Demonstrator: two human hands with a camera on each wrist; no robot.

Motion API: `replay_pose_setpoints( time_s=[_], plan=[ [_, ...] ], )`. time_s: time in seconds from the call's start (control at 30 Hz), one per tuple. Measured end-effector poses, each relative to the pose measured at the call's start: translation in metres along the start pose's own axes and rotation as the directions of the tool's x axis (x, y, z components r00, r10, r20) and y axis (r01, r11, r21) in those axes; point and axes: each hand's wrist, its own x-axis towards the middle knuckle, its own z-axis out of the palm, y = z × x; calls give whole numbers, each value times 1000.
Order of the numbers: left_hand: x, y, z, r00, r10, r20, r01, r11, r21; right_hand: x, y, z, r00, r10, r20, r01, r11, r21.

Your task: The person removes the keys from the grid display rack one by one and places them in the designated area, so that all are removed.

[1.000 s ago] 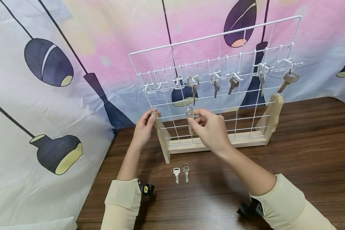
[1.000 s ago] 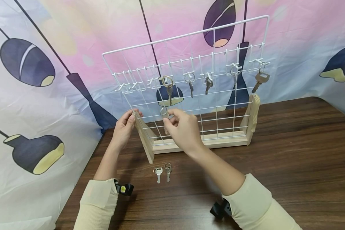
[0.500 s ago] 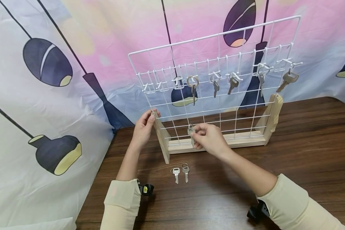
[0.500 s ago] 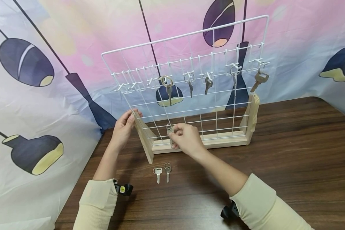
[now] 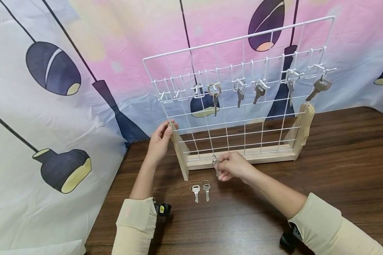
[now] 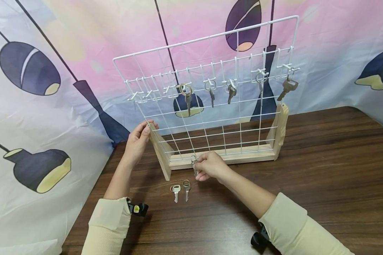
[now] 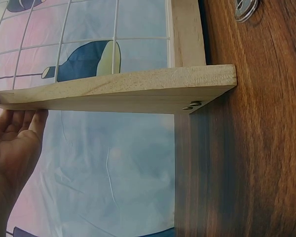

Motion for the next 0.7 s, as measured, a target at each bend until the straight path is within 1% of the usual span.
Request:
replay_pose_setpoints(
  time_s=[0.1,0.2,0.27,0.47,0.7],
  plan=[
    [0,1,0,1000,1,1,-1,1000,5,2,6,1,998,45,33,-45,999,-11],
    [0,1,0,1000,2,2,-2,1000,3,4,12,1,994,87,71,-84,996,-43],
    [0,1,0,1000,0,6,0,1000,-2,6,16,2,990,114,78,-108,992,-66],
    [1,-1,0,1000,-8,13,8,1000,-19,8,27,6,983,171,63,-161,977,-138],
    [0,1,0,1000,-18,4,18,1000,-21,6,31,15,980,195,47,-182,963,-200]
  ],
)
